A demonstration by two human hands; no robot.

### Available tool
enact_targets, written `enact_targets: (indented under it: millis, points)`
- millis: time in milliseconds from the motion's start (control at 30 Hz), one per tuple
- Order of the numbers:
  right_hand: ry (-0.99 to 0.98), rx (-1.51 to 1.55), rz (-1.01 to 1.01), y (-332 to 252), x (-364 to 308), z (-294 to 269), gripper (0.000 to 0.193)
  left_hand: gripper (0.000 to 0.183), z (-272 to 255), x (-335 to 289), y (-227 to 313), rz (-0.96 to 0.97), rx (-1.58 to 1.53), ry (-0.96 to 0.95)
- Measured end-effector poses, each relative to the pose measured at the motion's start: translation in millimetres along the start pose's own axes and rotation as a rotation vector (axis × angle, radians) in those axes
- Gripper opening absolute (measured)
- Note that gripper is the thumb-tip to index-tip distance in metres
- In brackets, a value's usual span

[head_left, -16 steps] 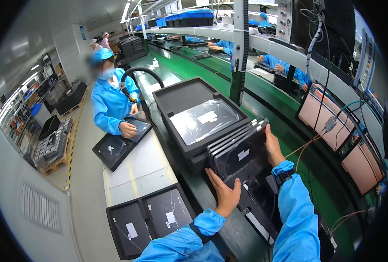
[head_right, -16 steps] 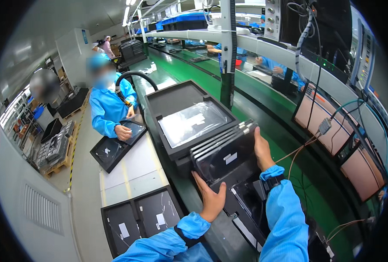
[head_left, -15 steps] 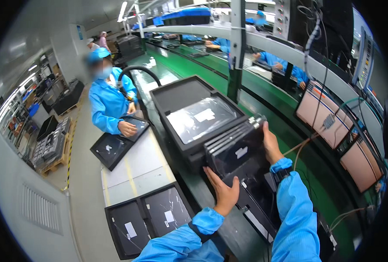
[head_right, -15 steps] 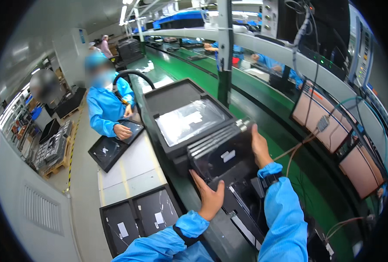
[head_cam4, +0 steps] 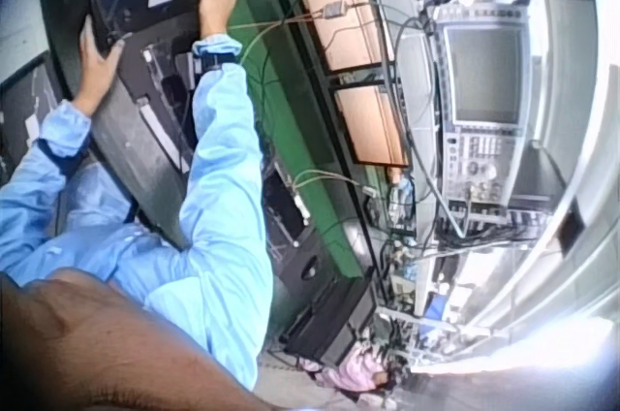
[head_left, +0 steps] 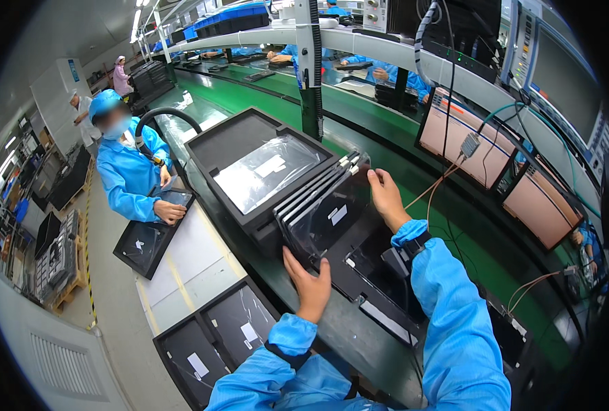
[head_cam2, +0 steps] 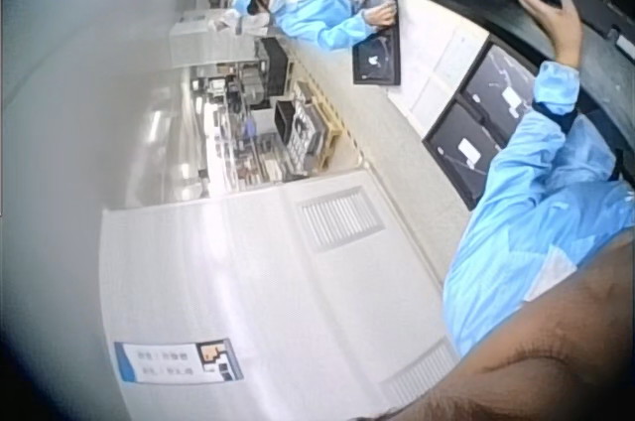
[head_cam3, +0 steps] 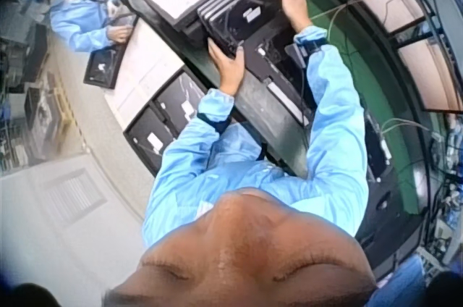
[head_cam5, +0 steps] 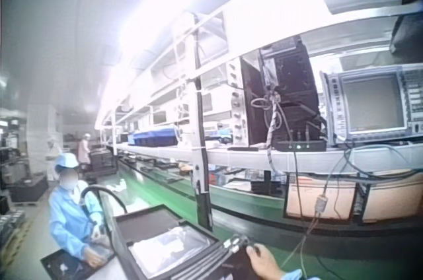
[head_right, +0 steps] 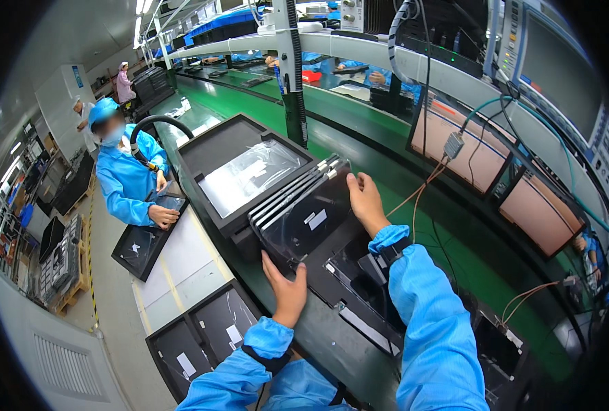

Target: Placing labels on electronic tablets and sorting them in an assembly line.

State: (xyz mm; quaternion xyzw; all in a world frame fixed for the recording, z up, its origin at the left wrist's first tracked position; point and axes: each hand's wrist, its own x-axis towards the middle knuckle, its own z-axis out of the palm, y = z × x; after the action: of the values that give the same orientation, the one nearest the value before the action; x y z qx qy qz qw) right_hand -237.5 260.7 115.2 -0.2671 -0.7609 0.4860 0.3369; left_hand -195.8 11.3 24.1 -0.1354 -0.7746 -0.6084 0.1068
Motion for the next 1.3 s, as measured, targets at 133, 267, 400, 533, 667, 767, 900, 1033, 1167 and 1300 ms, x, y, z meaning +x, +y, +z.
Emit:
enact_targets:
  millis: [133,267,400,533,667,767,900,1033,1167,1300]
  points:
    - [-0.194,-0.124,-0.044,-23.8,-37.3,-34.9,0.059,0.088,-13.0,0.2,-12.7,0.002,-0.106,-0.022]
    - [-0.367,-0.234,-0.188,-54.0,-98.0,-64.8,0.049,0.081,-22.6,-10.0,-16.5,0.065,-0.048,0.033]
    - [-0.305,-0.505,-0.651,-80.9,-129.3,-66.9,0.041,0.072,-25.7,-14.9,-8.6,0.114,-0.016,0.042]
    - [-0.241,-0.586,-0.926,-103.5,-117.0,-35.6,0.047,0.062,-25.4,-11.8,-0.5,0.084,-0.064,0.025]
    - [-0.299,-0.651,-1.137,-110.0,-99.8,-8.6,0.055,0.060,-25.3,-16.4,-1.5,0.076,-0.047,0.009]
    - [-0.320,-0.584,-1.149,-107.9,-91.5,-4.3,0.057,0.059,-26.5,-19.4,-4.2,0.096,-0.055,-0.035]
    - [-0.408,-0.577,-1.233,-118.1,-78.4,-15.0,0.051,0.052,-39.4,-15.3,-0.7,0.101,-0.111,-0.061]
    - [-0.752,-0.936,-1.102,-142.9,-78.7,-31.7,0.030,0.058,-69.1,-15.1,-1.6,0.178,-0.018,-0.117]
    - [-0.727,-0.911,-1.230,-178.8,-114.0,-48.3,0.023,0.068,-116.0,-27.8,-16.9,0.095,-0.194,0.005]
    - [-0.646,-0.468,-1.089,-202.1,-160.3,-41.1,0.025,0.067,-168.8,-51.3,-29.5,-0.152,-0.696,0.006]
